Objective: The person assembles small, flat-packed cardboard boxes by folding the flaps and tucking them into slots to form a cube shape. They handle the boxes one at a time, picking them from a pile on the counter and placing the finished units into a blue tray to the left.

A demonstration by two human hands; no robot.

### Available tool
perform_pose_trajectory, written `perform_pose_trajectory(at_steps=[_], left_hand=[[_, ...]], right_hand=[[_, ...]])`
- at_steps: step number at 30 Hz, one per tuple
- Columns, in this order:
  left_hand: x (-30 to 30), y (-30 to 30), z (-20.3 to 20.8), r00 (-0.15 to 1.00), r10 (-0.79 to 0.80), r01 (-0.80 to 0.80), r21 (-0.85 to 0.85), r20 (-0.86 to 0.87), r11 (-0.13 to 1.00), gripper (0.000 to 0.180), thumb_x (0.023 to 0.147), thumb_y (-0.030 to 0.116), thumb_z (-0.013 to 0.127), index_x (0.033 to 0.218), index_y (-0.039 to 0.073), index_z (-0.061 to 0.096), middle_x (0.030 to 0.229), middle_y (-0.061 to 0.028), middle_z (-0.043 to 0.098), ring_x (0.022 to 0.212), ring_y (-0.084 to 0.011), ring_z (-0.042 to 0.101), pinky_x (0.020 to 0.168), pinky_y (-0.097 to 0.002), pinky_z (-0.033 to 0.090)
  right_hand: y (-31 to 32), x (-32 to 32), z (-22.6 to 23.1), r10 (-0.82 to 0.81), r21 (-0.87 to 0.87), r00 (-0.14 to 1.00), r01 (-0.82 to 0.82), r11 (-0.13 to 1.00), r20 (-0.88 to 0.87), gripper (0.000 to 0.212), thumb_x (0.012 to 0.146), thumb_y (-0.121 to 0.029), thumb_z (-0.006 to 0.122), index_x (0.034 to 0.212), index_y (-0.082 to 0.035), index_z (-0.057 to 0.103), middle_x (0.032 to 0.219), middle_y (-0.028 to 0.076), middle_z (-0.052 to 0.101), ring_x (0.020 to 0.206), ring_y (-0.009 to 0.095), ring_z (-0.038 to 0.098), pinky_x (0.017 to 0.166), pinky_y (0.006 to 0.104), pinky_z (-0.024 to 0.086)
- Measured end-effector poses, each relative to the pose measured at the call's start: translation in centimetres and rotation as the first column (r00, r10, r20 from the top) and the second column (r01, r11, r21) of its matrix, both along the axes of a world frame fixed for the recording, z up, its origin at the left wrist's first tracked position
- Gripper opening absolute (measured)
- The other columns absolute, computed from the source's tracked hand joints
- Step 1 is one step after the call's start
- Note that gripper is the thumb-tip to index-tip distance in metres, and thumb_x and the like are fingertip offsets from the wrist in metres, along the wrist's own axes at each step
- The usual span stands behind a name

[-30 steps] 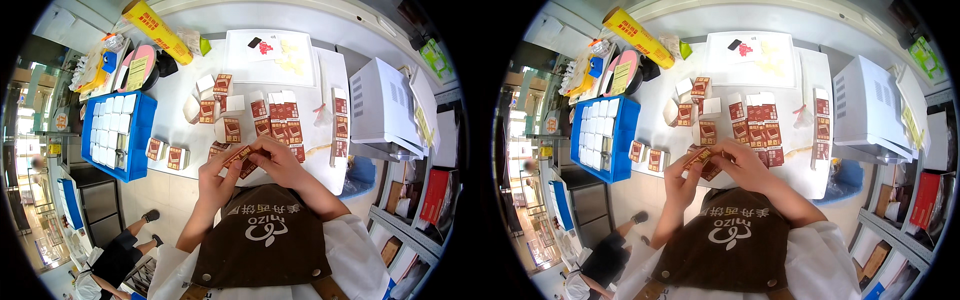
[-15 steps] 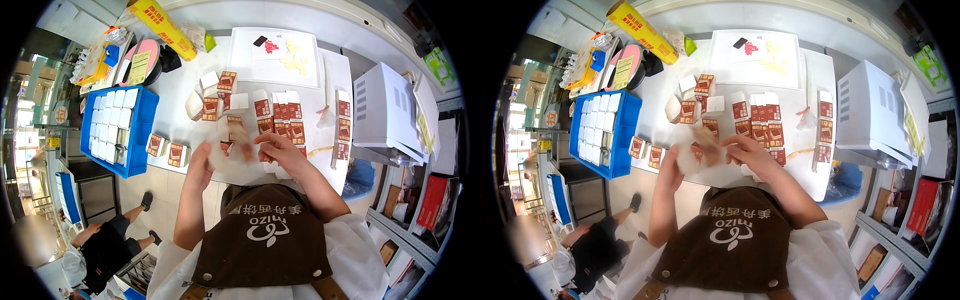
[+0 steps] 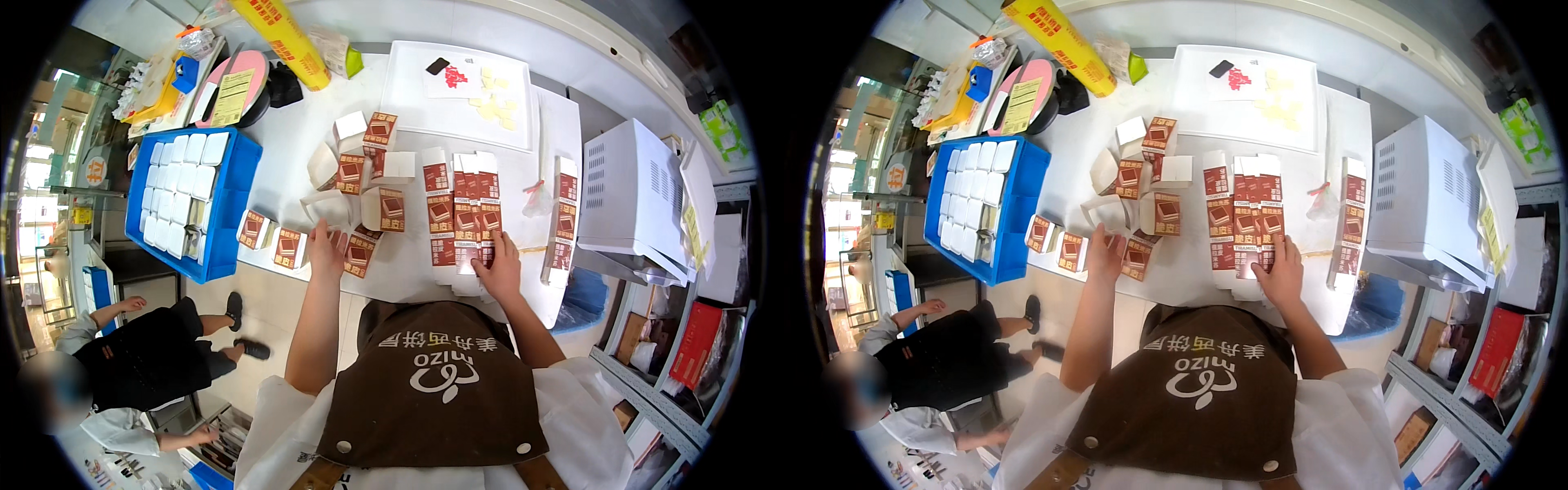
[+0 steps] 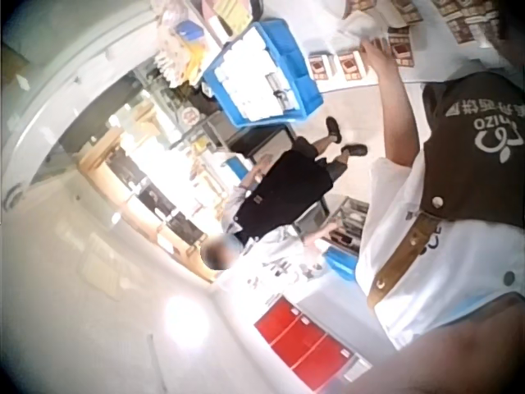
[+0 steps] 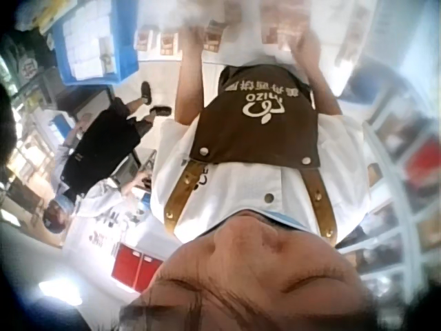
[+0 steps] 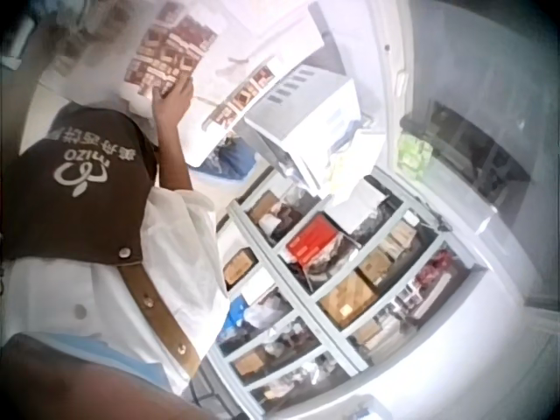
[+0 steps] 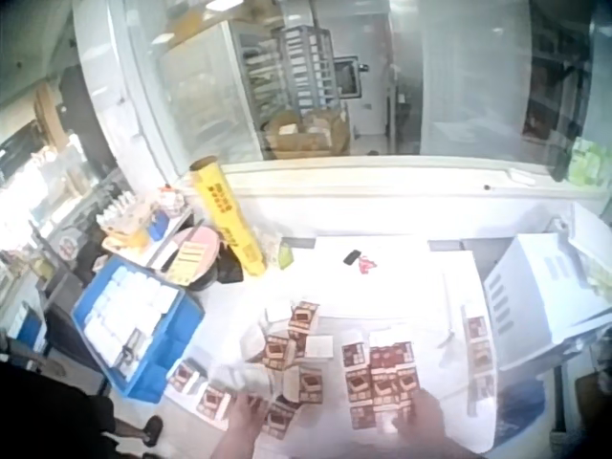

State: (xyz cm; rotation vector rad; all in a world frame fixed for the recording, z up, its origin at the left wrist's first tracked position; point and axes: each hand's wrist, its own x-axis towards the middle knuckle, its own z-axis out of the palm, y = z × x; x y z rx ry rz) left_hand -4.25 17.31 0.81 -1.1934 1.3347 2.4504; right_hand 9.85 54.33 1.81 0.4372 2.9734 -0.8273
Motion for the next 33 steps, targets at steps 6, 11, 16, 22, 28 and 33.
perform_pose_trajectory(at_steps=[6, 11, 16, 22, 28, 33], left_hand=[[0.9, 0.5, -1.8, 0.974, -0.2, 0.21, -0.095, 0.104, 0.973, 0.077, 0.096, 0.052, 0.051, 0.15, 0.003, 0.026, 0.149, -0.0155, 0.033, 0.137, -0.0317, 0.034, 0.112, -0.0472, 0.028], [2.6, 0.2, 1.5, 0.948, -0.29, 0.315, -0.233, 0.134, 0.92, 0.079, 0.096, 0.051, 0.05, 0.153, 0.005, 0.022, 0.156, -0.017, 0.027, 0.145, -0.0306, 0.025, 0.116, -0.0494, 0.019], [5.8, 1.6, 2.6, 0.897, -0.442, 0.348, -0.644, 0.017, 0.681, 0.082, 0.093, 0.037, 0.062, 0.152, -0.002, 0.02, 0.152, -0.0217, 0.032, 0.143, -0.0302, 0.029, 0.116, -0.0453, 0.022], [8.8, 5.5, 4.7, 0.679, -0.692, 0.49, -0.854, 0.247, 0.175, 0.093, 0.082, 0.018, 0.076, 0.15, -0.007, 0.018, 0.151, -0.0271, 0.03, 0.139, -0.0406, 0.032, 0.115, -0.0454, 0.029], [8.2, 7.0, 8.0, 0.636, -0.766, 0.231, -0.97, 0.088, 0.081, 0.09, 0.078, 0.013, 0.077, 0.148, -0.005, 0.023, 0.149, -0.0268, 0.032, 0.138, -0.0418, 0.032, 0.113, -0.0473, 0.03], [7.3, 8.7, 10.5, 0.529, -0.845, 0.216, -0.951, -0.077, 0.221, 0.068, 0.082, 0.01, 0.073, 0.141, 0.0, 0.041, 0.138, -0.0189, 0.048, 0.124, -0.0342, 0.05, 0.104, -0.0435, 0.041]], right_hand=[[-0.1, -0.1, -0.5, -0.1, -0.083, 0.993, 0.094, 0.992, -0.069, 0.061, 0.079, -0.017, 0.074, 0.134, -0.005, 0.051, 0.136, 0.021, 0.052, 0.121, 0.039, 0.052, 0.102, 0.0453, 0.043], [1.2, 0.3, -1.3, -0.2, -0.363, 0.977, 0.212, 0.907, 0.072, 0.051, 0.082, -0.014, 0.072, 0.13, -0.006, 0.056, 0.136, 0.018, 0.053, 0.12, 0.037, 0.052, 0.1, 0.0426, 0.045], [1.9, 0.1, -0.2, -0.191, -0.446, 0.961, 0.264, 0.855, 0.202, 0.054, 0.082, -0.016, 0.073, 0.132, -0.006, 0.054, 0.134, 0.018, 0.054, 0.12, 0.036, 0.052, 0.101, 0.0417, 0.045], [0.0, 0.8, 0.0, -0.125, -0.161, 0.992, 0.125, 0.979, 0.01, 0.058, 0.082, -0.014, 0.073, 0.134, -0.005, 0.051, 0.13, 0.018, 0.057, 0.115, 0.035, 0.055, 0.1, 0.0422, 0.045], [2.2, 1.3, -0.8, -0.184, -0.718, 0.958, 0.286, 0.635, 0.219, 0.05, 0.088, -0.004, 0.066, 0.135, -0.004, 0.05, 0.12, 0.012, 0.061, 0.105, 0.019, 0.059, 0.091, 0.0313, 0.049], [3.5, 1.9, -1.8, -0.229, -0.859, 0.949, 0.298, 0.417, 0.218, 0.038, 0.095, -0.005, 0.057, 0.133, -0.003, 0.055, 0.116, 0.007, 0.064, 0.098, 0.013, 0.061, 0.085, 0.028, 0.05]])
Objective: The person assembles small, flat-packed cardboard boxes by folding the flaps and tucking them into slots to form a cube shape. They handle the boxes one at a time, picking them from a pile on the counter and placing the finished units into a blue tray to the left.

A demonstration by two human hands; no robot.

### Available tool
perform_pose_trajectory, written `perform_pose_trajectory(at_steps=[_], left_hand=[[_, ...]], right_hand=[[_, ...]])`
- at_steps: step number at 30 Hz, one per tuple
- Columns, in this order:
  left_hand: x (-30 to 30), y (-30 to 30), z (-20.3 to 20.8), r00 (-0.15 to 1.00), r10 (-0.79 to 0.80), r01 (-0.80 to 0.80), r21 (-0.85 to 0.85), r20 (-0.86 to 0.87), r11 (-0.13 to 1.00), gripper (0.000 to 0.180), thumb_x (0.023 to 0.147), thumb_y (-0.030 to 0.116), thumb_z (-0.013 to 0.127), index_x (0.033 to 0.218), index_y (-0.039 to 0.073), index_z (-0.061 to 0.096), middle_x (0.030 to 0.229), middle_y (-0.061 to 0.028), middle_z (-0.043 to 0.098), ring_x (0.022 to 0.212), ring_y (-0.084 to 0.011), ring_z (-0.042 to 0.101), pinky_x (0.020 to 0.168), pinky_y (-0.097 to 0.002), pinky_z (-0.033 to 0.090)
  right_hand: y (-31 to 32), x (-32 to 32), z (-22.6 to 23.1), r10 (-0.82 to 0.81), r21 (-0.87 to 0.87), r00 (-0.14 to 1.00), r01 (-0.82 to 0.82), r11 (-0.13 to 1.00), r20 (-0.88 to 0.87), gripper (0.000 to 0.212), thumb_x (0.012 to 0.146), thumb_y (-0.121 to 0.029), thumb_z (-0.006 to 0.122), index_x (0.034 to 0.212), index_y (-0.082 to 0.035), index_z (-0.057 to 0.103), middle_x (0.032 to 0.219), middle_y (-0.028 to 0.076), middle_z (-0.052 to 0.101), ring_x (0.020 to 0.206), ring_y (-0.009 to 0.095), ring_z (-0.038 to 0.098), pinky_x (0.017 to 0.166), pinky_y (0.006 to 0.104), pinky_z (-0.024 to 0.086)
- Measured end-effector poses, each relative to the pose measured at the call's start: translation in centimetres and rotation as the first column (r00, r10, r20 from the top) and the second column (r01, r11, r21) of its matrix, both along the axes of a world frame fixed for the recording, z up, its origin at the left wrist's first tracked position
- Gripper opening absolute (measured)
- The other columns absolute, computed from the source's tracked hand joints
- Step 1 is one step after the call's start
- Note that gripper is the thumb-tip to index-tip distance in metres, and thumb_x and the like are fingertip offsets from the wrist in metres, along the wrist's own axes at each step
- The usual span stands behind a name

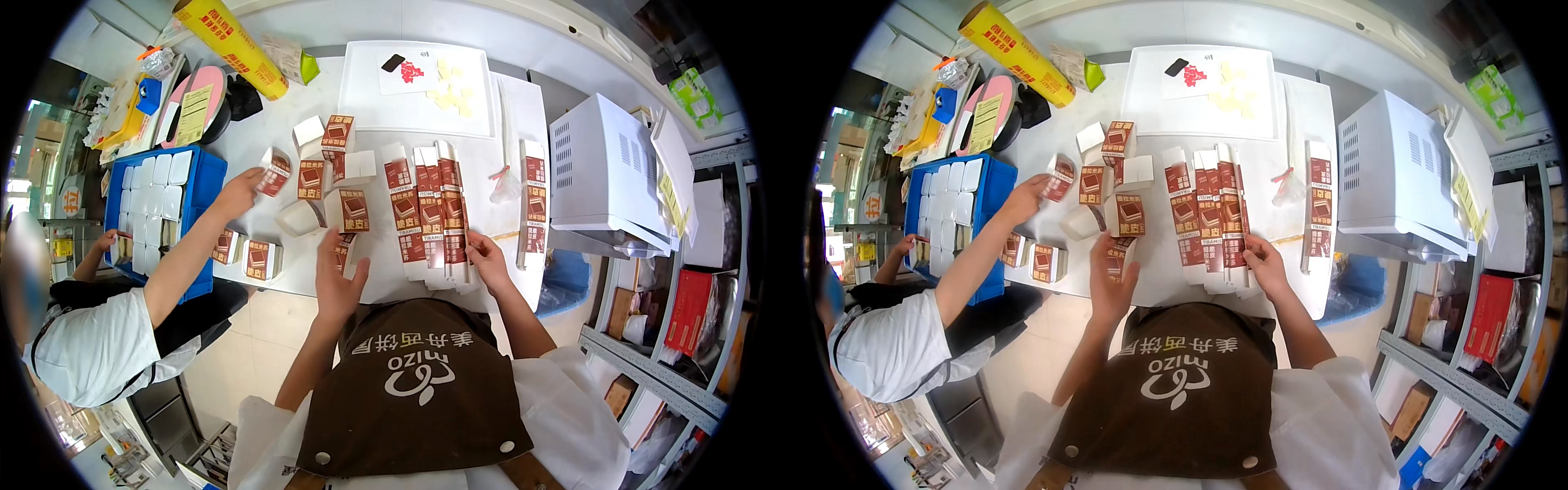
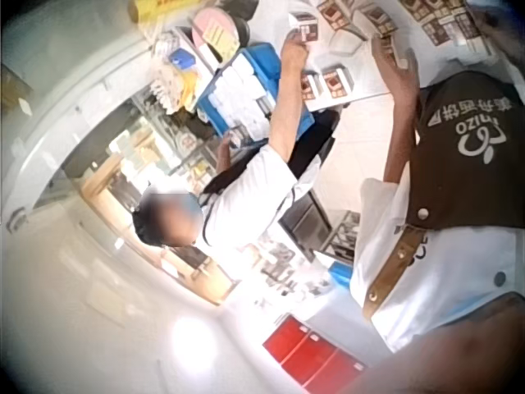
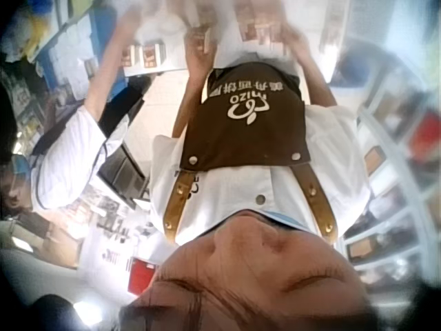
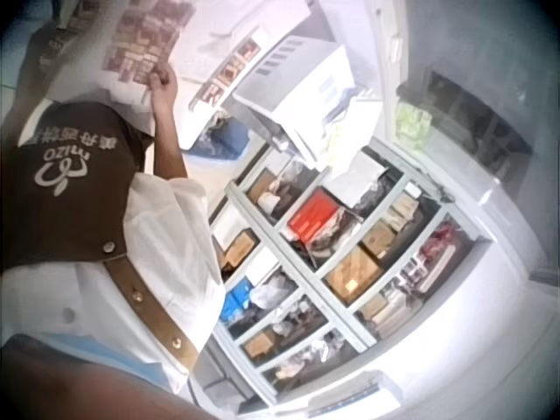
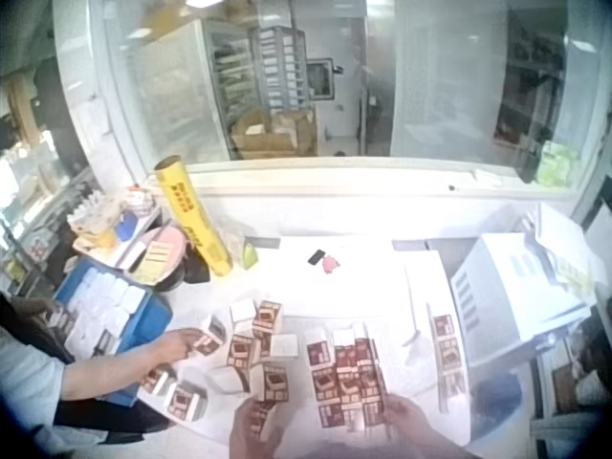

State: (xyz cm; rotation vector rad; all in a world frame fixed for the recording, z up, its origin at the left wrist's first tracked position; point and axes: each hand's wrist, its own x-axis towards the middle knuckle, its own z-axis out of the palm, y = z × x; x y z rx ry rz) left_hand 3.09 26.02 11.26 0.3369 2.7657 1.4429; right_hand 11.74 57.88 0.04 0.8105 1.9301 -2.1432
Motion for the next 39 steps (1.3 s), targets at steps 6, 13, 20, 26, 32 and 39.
perform_pose_trajectory(at_steps=[6, 13, 20, 26, 32, 39], left_hand=[[0.7, 2.6, 1.6, 0.971, -0.238, 0.239, -0.013, 0.037, 0.971, 0.029, 0.089, 0.013, 0.066, 0.117, 0.006, 0.063, 0.104, -0.0092, 0.068, 0.098, -0.0243, 0.065, 0.083, -0.0364, 0.049], [-1.8, 4.0, 1.3, 0.781, -0.244, -0.227, 0.625, 0.575, 0.747, 0.055, 0.105, 0.045, 0.037, 0.139, 0.004, 0.048, 0.127, -0.0093, 0.061, 0.113, -0.0221, 0.06, 0.099, -0.0394, 0.045], [-5.2, 1.6, 9.4, 0.898, -0.284, -0.337, 0.94, 0.335, 0.045, 0.075, 0.098, 0.066, 0.025, 0.138, 0.005, 0.045, 0.11, -0.0065, 0.057, 0.091, -0.0178, 0.055, 0.084, -0.0355, 0.045], [-4.3, -1.4, 9.3, 0.803, -0.553, -0.239, 0.97, 0.223, 0.044, 0.026, 0.102, 0.034, 0.039, 0.088, 0.013, 0.044, 0.074, 0.0026, 0.039, 0.065, -0.012, 0.036, 0.064, -0.0296, 0.036], [-3.1, 0.4, 12.4, 0.773, -0.486, -0.479, 0.877, 0.409, -0.024, 0.024, 0.1, 0.032, 0.043, 0.085, 0.014, 0.045, 0.073, 0.0016, 0.049, 0.064, -0.0154, 0.05, 0.07, -0.0299, 0.044], [-2.9, -1.6, 10.4, 0.578, -0.763, -0.086, 0.951, 0.29, 0.297, 0.026, 0.098, 0.034, 0.057, 0.088, 0.01, 0.052, 0.071, -0.0019, 0.059, 0.065, -0.0137, 0.059, 0.067, -0.0307, 0.051]], right_hand=[[1.4, -0.4, 2.1, -0.132, 0.793, 0.991, 0.088, 0.602, -0.01, 0.017, 0.099, -0.012, 0.054, 0.103, 0.001, 0.064, 0.078, 0.012, 0.067, 0.071, 0.015, 0.063, 0.065, 0.0308, 0.048], [-3.7, -3.0, 11.0, 0.231, 0.416, 0.954, -0.133, 0.9, -0.193, 0.013, 0.098, -0.015, 0.059, 0.098, -0.002, 0.062, 0.074, 0.005, 0.06, 0.068, 0.011, 0.054, 0.063, 0.0275, 0.045], [-7.9, -3.2, 14.4, 0.511, -0.159, 0.837, -0.542, 0.825, -0.198, 0.009, 0.098, -0.008, 0.056, 0.104, -0.003, 0.061, 0.076, -0.005, 0.053, 0.067, 0.002, 0.044, 0.059, 0.0194, 0.037], [-3.7, -1.8, 16.9, 0.55, -0.772, 0.803, -0.495, 0.399, -0.23, 0.032, 0.091, -0.023, 0.061, 0.109, 0.005, 0.063, 0.09, 0.013, 0.067, 0.088, 0.022, 0.067, 0.074, 0.0231, 0.051], [-3.9, -0.6, 20.1, 0.295, -0.719, 0.884, -0.467, 0.515, -0.363, 0.04, 0.092, -0.037, 0.063, 0.094, 0.004, 0.063, 0.086, 0.018, 0.067, 0.079, 0.027, 0.068, 0.07, 0.0271, 0.053], [-5.1, -5.2, 19.8, 0.352, -0.264, 0.681, -0.627, 0.733, -0.642, 0.021, 0.094, -0.019, 0.06, 0.085, -0.001, 0.061, 0.084, 0.003, 0.056, 0.076, 0.013, 0.052, 0.069, 0.0242, 0.042]])
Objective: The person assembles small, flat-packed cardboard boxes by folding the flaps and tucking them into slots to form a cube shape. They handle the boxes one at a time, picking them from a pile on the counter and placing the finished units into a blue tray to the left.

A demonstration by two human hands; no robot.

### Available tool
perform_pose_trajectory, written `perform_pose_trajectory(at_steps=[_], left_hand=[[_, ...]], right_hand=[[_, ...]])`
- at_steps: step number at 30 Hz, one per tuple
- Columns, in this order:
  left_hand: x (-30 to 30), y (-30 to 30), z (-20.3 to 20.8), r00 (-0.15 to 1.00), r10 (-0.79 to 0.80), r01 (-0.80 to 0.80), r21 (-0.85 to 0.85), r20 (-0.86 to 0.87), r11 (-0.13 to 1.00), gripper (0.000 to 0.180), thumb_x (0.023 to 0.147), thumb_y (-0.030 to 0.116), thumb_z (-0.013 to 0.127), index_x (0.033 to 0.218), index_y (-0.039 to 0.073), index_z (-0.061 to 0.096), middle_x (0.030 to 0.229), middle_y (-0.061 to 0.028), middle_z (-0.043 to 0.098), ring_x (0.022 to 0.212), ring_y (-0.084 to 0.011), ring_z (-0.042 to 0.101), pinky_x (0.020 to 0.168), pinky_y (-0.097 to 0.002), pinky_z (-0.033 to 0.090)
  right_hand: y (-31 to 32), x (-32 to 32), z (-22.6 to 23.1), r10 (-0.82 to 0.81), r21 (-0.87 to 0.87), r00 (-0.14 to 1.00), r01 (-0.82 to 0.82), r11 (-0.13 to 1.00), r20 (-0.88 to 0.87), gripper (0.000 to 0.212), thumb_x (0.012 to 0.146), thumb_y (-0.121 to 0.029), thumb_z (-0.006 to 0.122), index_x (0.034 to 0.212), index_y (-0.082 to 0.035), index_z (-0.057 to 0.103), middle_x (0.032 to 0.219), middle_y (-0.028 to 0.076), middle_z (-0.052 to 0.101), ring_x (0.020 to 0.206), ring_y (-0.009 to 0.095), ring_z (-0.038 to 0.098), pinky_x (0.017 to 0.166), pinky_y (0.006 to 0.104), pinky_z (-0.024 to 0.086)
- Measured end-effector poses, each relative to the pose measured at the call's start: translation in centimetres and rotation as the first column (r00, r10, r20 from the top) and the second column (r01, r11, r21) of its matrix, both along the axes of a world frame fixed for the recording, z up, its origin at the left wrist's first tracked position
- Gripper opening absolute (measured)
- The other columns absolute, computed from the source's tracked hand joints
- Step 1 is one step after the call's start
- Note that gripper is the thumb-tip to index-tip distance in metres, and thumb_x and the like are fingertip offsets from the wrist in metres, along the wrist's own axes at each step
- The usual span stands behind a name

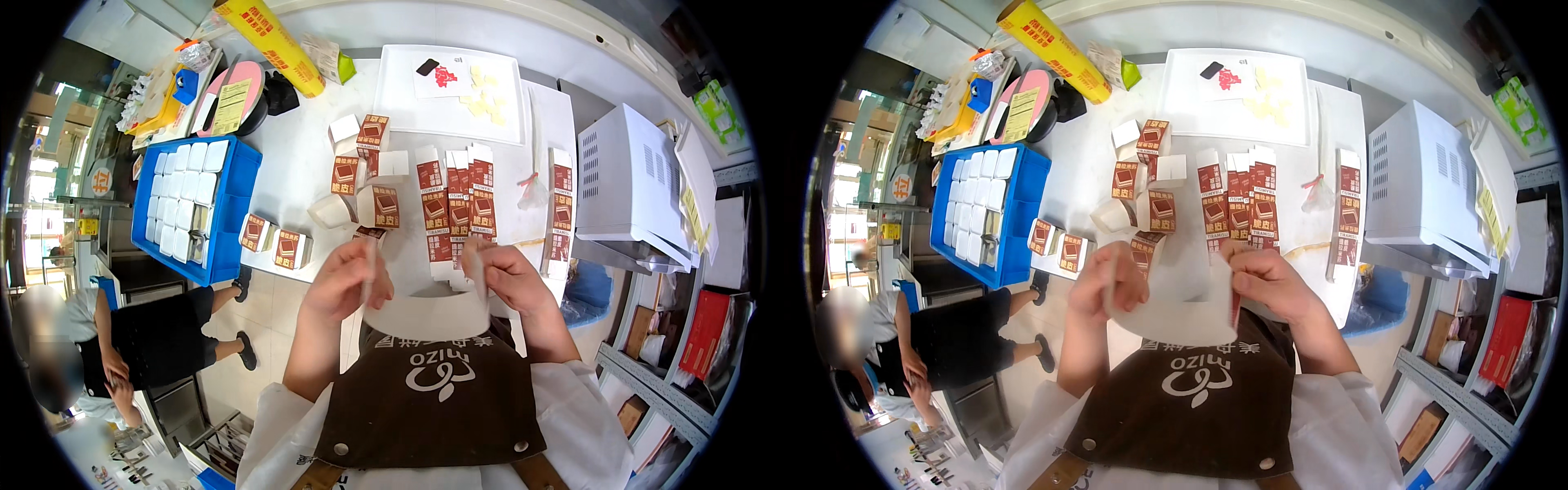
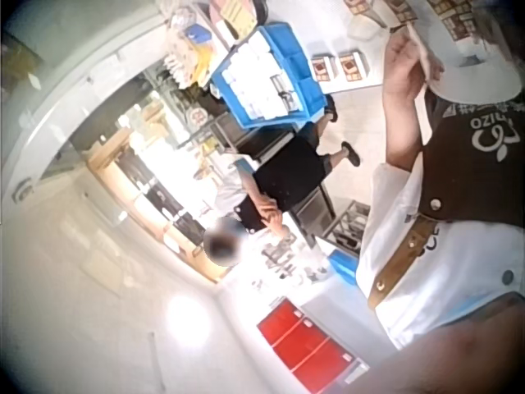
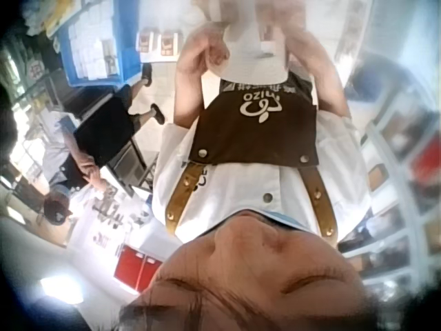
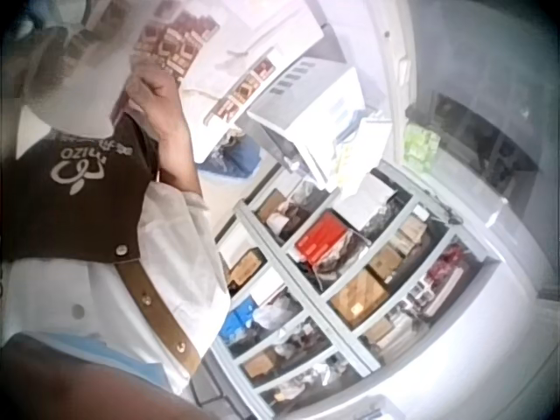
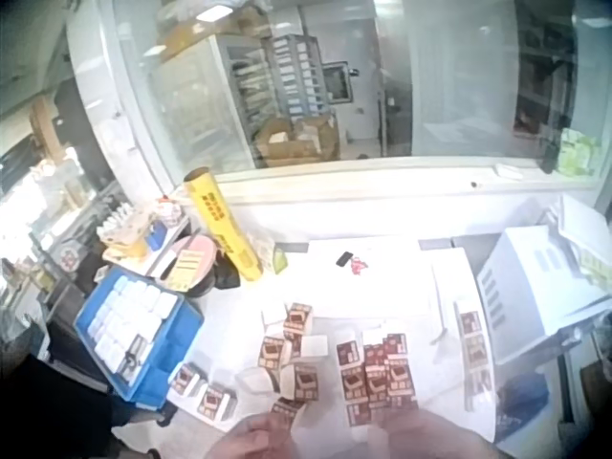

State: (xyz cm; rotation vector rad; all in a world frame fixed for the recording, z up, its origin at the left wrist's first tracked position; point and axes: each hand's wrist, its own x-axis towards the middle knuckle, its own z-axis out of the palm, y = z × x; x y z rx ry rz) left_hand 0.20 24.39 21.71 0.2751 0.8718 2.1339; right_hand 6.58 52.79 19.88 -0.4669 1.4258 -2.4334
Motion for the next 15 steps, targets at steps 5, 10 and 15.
perform_pose_trajectory(at_steps=[5, 10, 15], left_hand=[[0.9, 1.9, 2.1, 0.977, 0.213, -0.199, -0.399, -0.009, 0.895, 0.025, 0.094, 0.03, 0.067, 0.086, 0.009, 0.056, 0.073, 0.0006, 0.062, 0.056, -0.005, 0.054, 0.052, -0.0214, 0.046], [1.0, 2.1, 2.9, 0.933, 0.297, -0.359, -0.477, -0.201, 0.803, 0.017, 0.092, 0.015, 0.064, 0.08, 0.007, 0.056, 0.073, 0.0022, 0.061, 0.057, -0.0023, 0.051, 0.048, -0.0207, 0.041], [1.0, 2.7, 5.2, 0.944, 0.167, -0.314, -0.623, -0.283, 0.717, 0.011, 0.086, 0.003, 0.062, 0.076, 0.003, 0.056, 0.07, 0.0018, 0.058, 0.059, -0.0028, 0.052, 0.05, -0.0216, 0.041]], right_hand=[[-2.2, -0.6, 5.1, -0.013, 0.217, 0.971, -0.04, 0.975, 0.239, 0.013, 0.093, -0.009, 0.063, 0.085, 0.0, 0.058, 0.088, 0.002, 0.056, 0.082, 0.007, 0.053, 0.071, 0.0241, 0.042], [-3.0, -1.4, 6.3, 0.017, 0.59, 0.993, 0.055, 0.806, -0.116, 0.018, 0.088, -0.008, 0.067, 0.075, -0.004, 0.055, 0.06, 0.003, 0.052, 0.061, 0.016, 0.056, 0.068, 0.0287, 0.042], [-3.6, -1.3, 6.0, -0.05, 0.59, 0.91, 0.308, 0.747, -0.412, 0.022, 0.07, -0.001, 0.072, 0.068, -0.007, 0.051, 0.059, 0.004, 0.05, 0.058, 0.023, 0.051, 0.065, 0.0335, 0.039]])
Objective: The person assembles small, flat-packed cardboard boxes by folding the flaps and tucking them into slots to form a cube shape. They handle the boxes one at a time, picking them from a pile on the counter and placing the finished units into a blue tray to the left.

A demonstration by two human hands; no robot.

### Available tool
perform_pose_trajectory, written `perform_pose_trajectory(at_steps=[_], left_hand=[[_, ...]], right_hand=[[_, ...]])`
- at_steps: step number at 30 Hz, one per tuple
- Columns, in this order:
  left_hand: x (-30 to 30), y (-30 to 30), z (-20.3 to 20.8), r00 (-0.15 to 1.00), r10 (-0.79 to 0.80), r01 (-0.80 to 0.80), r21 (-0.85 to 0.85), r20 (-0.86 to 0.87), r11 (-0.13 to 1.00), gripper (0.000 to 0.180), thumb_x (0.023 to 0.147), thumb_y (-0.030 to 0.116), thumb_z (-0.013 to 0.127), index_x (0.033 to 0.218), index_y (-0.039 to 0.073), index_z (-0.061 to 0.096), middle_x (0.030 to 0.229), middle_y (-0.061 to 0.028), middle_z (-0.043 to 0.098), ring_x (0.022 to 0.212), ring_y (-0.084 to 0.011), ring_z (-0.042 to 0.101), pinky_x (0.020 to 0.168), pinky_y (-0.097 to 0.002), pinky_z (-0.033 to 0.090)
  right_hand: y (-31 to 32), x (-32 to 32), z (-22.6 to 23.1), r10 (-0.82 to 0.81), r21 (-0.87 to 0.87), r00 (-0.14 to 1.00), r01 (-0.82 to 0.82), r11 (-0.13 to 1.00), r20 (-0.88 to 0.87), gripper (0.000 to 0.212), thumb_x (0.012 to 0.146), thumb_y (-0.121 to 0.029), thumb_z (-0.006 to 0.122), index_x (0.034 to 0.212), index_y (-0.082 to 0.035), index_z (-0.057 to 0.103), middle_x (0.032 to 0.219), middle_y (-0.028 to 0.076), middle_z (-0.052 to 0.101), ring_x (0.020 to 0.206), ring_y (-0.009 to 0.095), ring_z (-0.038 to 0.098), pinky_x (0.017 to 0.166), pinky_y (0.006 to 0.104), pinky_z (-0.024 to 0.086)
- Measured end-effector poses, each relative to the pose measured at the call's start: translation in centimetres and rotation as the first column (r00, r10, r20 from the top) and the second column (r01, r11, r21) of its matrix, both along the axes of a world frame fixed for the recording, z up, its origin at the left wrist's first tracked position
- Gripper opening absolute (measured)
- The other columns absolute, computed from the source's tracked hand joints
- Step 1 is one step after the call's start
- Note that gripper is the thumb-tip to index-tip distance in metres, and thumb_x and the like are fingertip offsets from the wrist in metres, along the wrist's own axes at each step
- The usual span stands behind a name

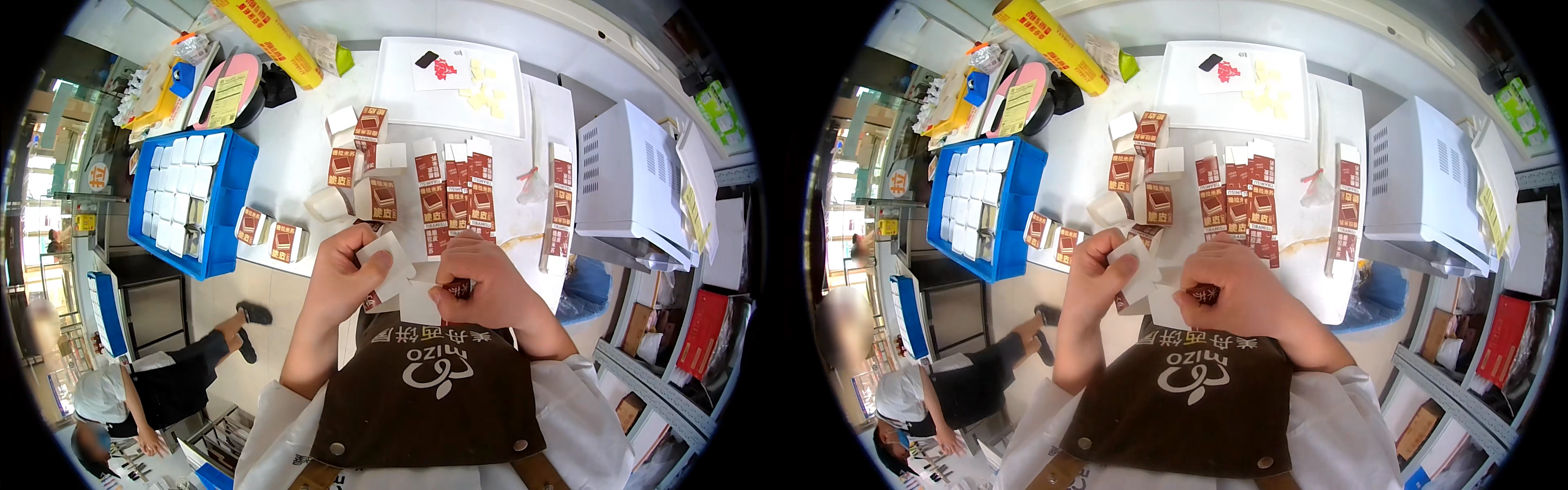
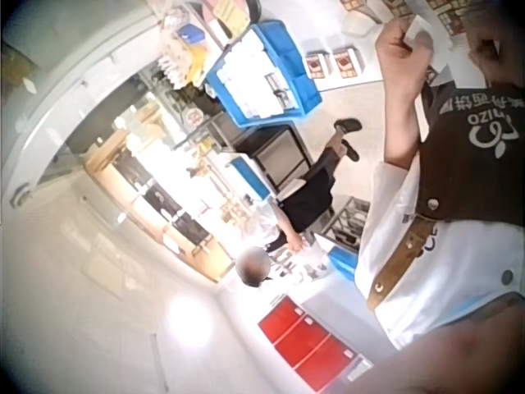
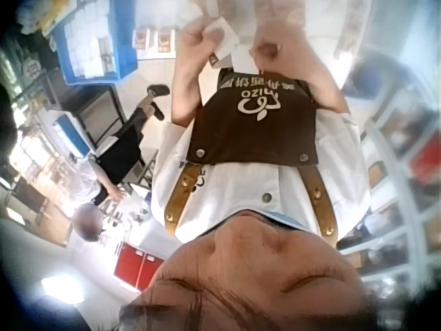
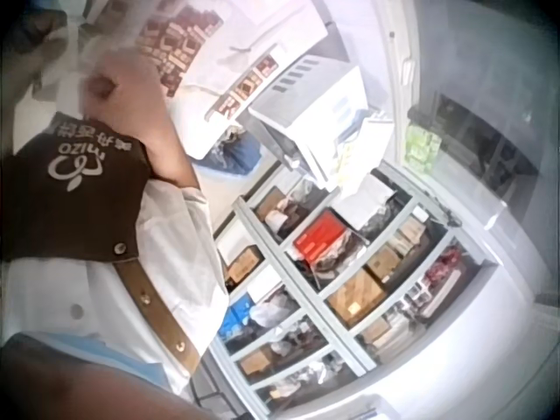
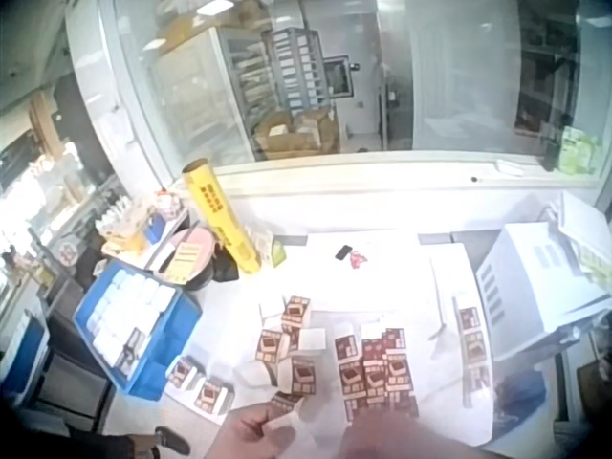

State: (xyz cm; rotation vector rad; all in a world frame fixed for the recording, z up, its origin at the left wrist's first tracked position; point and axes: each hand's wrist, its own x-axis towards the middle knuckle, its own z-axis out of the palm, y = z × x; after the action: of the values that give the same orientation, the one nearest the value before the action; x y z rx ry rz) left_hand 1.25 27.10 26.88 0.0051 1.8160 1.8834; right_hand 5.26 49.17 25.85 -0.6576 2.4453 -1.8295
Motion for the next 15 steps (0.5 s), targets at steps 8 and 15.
perform_pose_trajectory(at_steps=[8, 15], left_hand=[[-0.3, 0.4, 1.9, 0.965, -0.253, 0.261, -0.185, 0.068, 0.947, 0.009, 0.084, 0.006, 0.064, 0.081, 0.0, 0.058, 0.069, 0.0, 0.055, 0.057, -0.0036, 0.049, 0.05, -0.0225, 0.039], [-0.1, 0.7, 1.1, 0.863, -0.414, 0.299, -0.368, -0.29, 0.88, 0.022, 0.079, 0.002, 0.062, 0.101, 0.0, 0.056, 0.083, -0.0063, 0.06, 0.062, -0.0135, 0.055, 0.055, -0.0257, 0.044]], right_hand=[[0.1, -0.1, -0.3, -0.016, -0.012, 1.0, 0.016, 1.0, -0.008, 0.021, 0.071, -0.003, 0.072, 0.069, -0.008, 0.052, 0.061, 0.004, 0.051, 0.058, 0.025, 0.052, 0.065, 0.0342, 0.04], [0.7, 0.1, -1.9, 0.002, -0.174, 0.953, 0.053, 0.983, 0.303, 0.016, 0.087, -0.007, 0.068, 0.078, -0.003, 0.056, 0.068, 0.004, 0.053, 0.062, 0.011, 0.052, 0.058, 0.0281, 0.041]])
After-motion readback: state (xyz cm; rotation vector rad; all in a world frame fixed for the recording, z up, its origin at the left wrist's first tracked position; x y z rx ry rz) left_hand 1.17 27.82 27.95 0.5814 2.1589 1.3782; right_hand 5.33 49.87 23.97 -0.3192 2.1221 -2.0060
